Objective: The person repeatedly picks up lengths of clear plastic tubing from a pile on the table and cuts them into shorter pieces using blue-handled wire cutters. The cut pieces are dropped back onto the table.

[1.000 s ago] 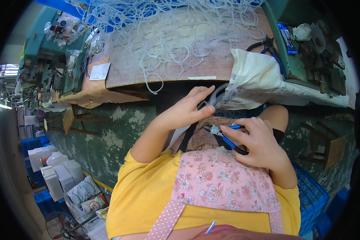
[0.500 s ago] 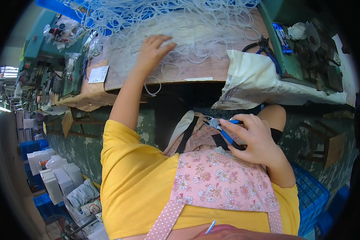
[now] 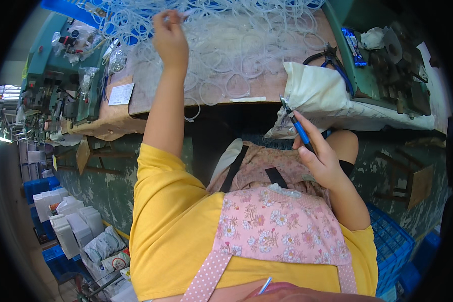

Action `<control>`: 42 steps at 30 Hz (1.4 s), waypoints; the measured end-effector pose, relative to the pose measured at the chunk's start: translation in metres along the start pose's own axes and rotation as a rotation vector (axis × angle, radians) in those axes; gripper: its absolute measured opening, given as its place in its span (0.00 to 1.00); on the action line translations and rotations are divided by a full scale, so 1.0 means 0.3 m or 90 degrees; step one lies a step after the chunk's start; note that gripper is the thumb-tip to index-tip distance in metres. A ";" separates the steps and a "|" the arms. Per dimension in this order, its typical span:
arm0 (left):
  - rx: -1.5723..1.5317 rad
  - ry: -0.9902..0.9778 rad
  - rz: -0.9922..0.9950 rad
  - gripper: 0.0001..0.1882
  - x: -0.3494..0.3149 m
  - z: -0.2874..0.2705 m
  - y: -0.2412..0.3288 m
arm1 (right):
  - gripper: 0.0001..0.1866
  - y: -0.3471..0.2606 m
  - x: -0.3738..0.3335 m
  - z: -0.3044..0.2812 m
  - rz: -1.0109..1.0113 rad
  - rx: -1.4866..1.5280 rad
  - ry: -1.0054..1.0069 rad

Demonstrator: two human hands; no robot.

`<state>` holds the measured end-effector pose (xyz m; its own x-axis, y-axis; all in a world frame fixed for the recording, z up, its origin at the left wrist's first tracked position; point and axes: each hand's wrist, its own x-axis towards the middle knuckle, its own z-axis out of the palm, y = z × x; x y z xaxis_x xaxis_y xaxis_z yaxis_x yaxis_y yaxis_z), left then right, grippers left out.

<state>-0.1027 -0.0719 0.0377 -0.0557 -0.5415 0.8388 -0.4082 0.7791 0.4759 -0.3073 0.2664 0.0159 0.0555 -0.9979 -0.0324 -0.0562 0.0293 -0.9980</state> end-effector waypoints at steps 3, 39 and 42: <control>-0.439 0.040 -0.272 0.11 0.062 0.012 -0.002 | 0.34 0.008 0.007 0.006 0.014 0.042 -0.013; -0.916 0.083 -0.485 0.21 -0.359 -0.166 0.575 | 0.42 -0.123 -0.032 0.100 -0.258 -0.548 0.011; -0.942 0.000 -0.519 0.23 -0.344 -0.170 0.564 | 0.42 -0.111 -0.030 0.096 -0.265 -0.560 0.005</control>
<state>-0.1195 0.1319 0.0450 -0.2760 -0.9230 0.2679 0.8140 -0.0763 0.5758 -0.2773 0.2761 0.0480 0.2334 -0.9192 0.3171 -0.7588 -0.3761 -0.5317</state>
